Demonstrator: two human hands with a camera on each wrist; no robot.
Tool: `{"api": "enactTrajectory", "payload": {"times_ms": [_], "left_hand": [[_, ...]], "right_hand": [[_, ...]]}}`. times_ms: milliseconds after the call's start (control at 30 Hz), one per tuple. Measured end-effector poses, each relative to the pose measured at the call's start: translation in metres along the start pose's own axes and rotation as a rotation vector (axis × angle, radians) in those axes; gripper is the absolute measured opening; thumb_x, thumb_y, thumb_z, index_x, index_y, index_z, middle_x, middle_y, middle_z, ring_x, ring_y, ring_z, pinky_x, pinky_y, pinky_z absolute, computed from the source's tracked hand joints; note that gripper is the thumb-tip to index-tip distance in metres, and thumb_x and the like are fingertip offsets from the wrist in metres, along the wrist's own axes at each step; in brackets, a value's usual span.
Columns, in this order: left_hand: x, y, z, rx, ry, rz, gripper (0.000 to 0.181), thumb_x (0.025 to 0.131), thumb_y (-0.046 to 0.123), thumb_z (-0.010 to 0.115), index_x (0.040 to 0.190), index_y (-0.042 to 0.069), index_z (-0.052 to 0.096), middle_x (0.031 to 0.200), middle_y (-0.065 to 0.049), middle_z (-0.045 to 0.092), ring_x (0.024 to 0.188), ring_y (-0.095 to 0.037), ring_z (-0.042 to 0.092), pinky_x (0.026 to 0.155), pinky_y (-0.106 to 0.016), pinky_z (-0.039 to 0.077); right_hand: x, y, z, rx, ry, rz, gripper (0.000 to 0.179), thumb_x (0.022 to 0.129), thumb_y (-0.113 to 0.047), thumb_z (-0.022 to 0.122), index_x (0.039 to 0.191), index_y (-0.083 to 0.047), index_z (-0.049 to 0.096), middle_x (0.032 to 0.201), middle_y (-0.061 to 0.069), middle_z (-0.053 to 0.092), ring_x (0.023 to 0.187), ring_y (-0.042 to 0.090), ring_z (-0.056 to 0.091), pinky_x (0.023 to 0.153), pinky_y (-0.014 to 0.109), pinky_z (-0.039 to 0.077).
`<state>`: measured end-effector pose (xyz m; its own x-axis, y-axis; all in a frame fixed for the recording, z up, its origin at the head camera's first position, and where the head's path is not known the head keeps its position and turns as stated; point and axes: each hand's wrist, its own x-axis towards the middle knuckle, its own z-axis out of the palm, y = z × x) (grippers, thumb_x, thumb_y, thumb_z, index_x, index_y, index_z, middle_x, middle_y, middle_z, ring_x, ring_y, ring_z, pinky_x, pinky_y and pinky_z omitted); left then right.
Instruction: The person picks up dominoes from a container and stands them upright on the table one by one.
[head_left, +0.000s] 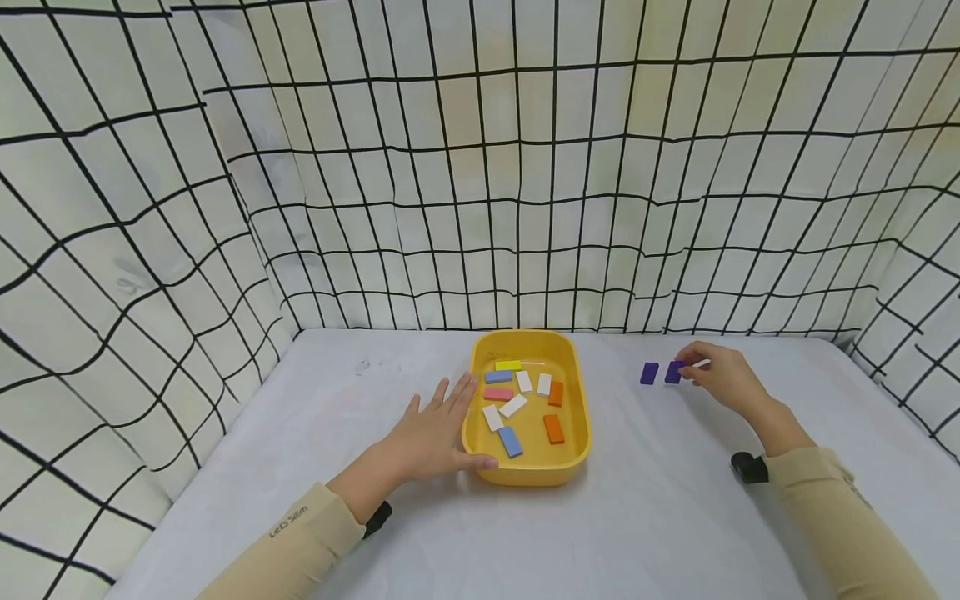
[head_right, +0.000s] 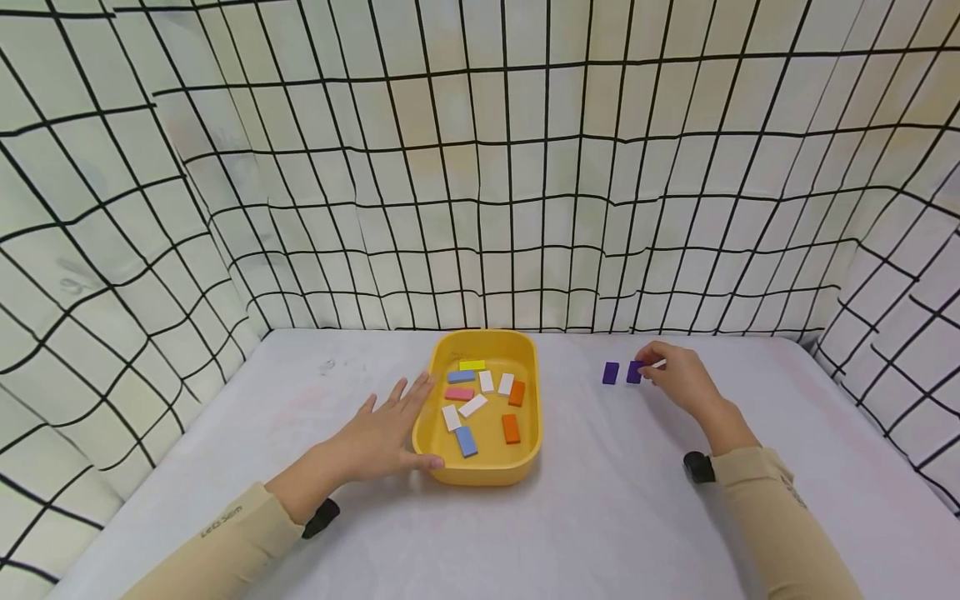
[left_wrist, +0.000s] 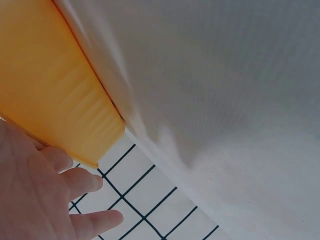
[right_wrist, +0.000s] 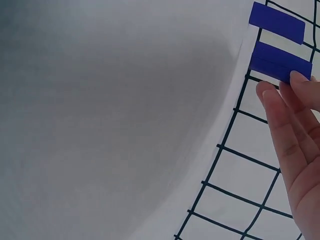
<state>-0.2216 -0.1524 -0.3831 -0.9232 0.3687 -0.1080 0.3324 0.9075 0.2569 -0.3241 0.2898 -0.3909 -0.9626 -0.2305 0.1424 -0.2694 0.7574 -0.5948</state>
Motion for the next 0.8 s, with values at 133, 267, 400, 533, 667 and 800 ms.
{"api": "enactTrajectory", "payload": {"times_ms": [133, 267, 400, 533, 667, 800], "left_hand": [[-0.0013, 0.0002, -0.001, -0.001, -0.006, -0.006, 0.121, 0.083, 0.078, 0.064, 0.166, 0.01, 0.008, 0.172, -0.005, 0.003, 0.156, -0.037, 0.005, 0.118, -0.069, 0.007], [-0.0017, 0.0003, -0.0014, -0.01, -0.005, -0.005, 0.121, 0.083, 0.076, 0.065, 0.166, 0.009, 0.008, 0.172, -0.006, 0.004, 0.156, -0.038, 0.006, 0.118, -0.069, 0.008], [-0.0007, 0.0005, -0.0005, -0.004, -0.004, -0.004, 0.121, 0.083, 0.077, 0.065, 0.166, 0.009, 0.008, 0.172, -0.005, 0.003, 0.156, -0.038, 0.005, 0.118, -0.069, 0.007], [-0.0003, 0.0005, 0.0002, 0.002, -0.005, -0.009, 0.121, 0.083, 0.077, 0.065, 0.166, 0.01, 0.008, 0.172, -0.004, 0.003, 0.156, -0.037, 0.004, 0.118, -0.068, 0.006], [-0.0006, 0.0003, 0.0003, 0.007, -0.004, -0.014, 0.121, 0.083, 0.078, 0.065, 0.166, 0.011, 0.007, 0.172, -0.004, 0.003, 0.156, -0.037, 0.004, 0.118, -0.068, 0.006], [-0.0011, -0.0002, 0.0002, 0.01, -0.002, -0.014, 0.122, 0.083, 0.078, 0.064, 0.166, 0.011, 0.007, 0.172, -0.004, 0.002, 0.156, -0.036, 0.004, 0.119, -0.068, 0.006]], "right_hand": [[0.0021, -0.0005, -0.0007, -0.019, -0.021, 0.012, 0.019, 0.1, -0.002, 0.061, 0.117, 0.005, 0.064, 0.115, 0.028, 0.065, 0.1, 0.041, 0.068, 0.081, 0.049, 0.058], [0.0045, 0.0006, -0.0012, -0.028, -0.046, 0.02, 0.019, 0.1, -0.002, 0.062, 0.117, 0.006, 0.064, 0.115, 0.027, 0.065, 0.101, 0.041, 0.066, 0.081, 0.049, 0.058], [0.0061, 0.0019, -0.0014, -0.039, -0.062, 0.026, 0.019, 0.099, -0.003, 0.064, 0.117, 0.005, 0.064, 0.116, 0.027, 0.065, 0.101, 0.041, 0.065, 0.081, 0.049, 0.057], [0.0066, 0.0022, -0.002, -0.04, -0.072, 0.031, 0.019, 0.099, -0.003, 0.065, 0.116, 0.005, 0.065, 0.116, 0.027, 0.065, 0.101, 0.041, 0.065, 0.083, 0.051, 0.057], [0.0071, 0.0018, -0.0029, -0.039, -0.081, 0.035, 0.019, 0.099, -0.004, 0.065, 0.116, 0.005, 0.065, 0.117, 0.027, 0.064, 0.103, 0.042, 0.063, 0.084, 0.053, 0.056], [0.0071, 0.0012, -0.0038, -0.05, -0.084, 0.038, 0.02, 0.099, -0.004, 0.065, 0.117, 0.005, 0.065, 0.117, 0.027, 0.064, 0.104, 0.044, 0.062, 0.085, 0.054, 0.055]]}}
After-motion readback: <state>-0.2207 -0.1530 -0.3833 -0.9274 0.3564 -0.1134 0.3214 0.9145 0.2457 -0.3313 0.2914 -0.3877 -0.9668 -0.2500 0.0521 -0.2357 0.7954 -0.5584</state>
